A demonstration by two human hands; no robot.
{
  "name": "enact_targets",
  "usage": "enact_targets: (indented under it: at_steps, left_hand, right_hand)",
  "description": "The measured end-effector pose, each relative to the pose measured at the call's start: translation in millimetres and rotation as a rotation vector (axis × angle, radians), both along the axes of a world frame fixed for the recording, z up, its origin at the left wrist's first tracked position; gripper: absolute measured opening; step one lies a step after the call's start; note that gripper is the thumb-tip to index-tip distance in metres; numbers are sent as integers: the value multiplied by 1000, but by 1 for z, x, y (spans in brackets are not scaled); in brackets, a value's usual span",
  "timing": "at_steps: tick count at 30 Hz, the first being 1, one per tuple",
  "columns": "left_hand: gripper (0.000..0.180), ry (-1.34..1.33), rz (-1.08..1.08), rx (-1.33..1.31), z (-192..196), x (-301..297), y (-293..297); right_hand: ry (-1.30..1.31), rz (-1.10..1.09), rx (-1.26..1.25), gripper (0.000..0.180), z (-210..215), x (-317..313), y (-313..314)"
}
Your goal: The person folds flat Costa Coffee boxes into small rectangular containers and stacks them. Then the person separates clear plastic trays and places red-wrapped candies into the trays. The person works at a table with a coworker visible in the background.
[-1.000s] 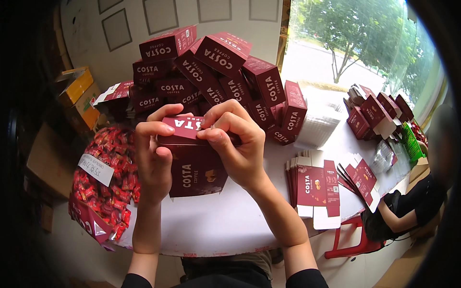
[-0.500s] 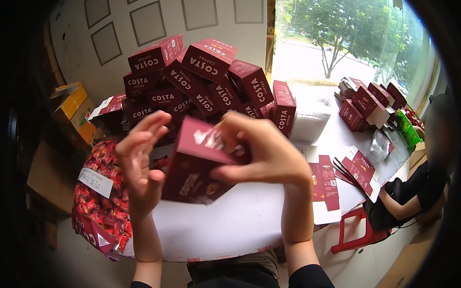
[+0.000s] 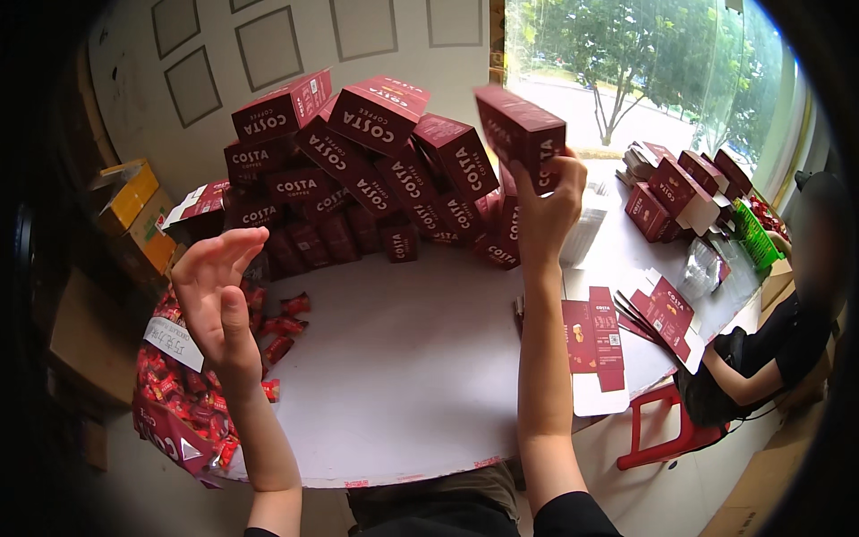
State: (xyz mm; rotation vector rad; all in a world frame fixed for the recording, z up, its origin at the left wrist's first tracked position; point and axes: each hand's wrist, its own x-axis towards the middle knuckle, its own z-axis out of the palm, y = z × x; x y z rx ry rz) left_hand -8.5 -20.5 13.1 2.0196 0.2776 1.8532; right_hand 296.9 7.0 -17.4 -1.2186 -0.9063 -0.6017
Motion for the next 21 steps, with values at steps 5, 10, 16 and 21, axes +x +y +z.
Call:
enact_targets:
  at_steps: [5,10,16,21]
  left_hand:
    - [40,21,6,-3,1,-4,0]
    - [36,70,34,47,1,-4,0]
    - [38,51,-10,8,1,-1,3]
    - [39,54,-10,7,2,-9,2]
  right_hand:
    - [-81,73,-142,22,-6,-10,9]
    - [-134,74,-112,21,-3,-13,6]
    - [-77,109,-98,19,19,-13,-23]
    - [-156,-19,-433,29,42,12,-63]
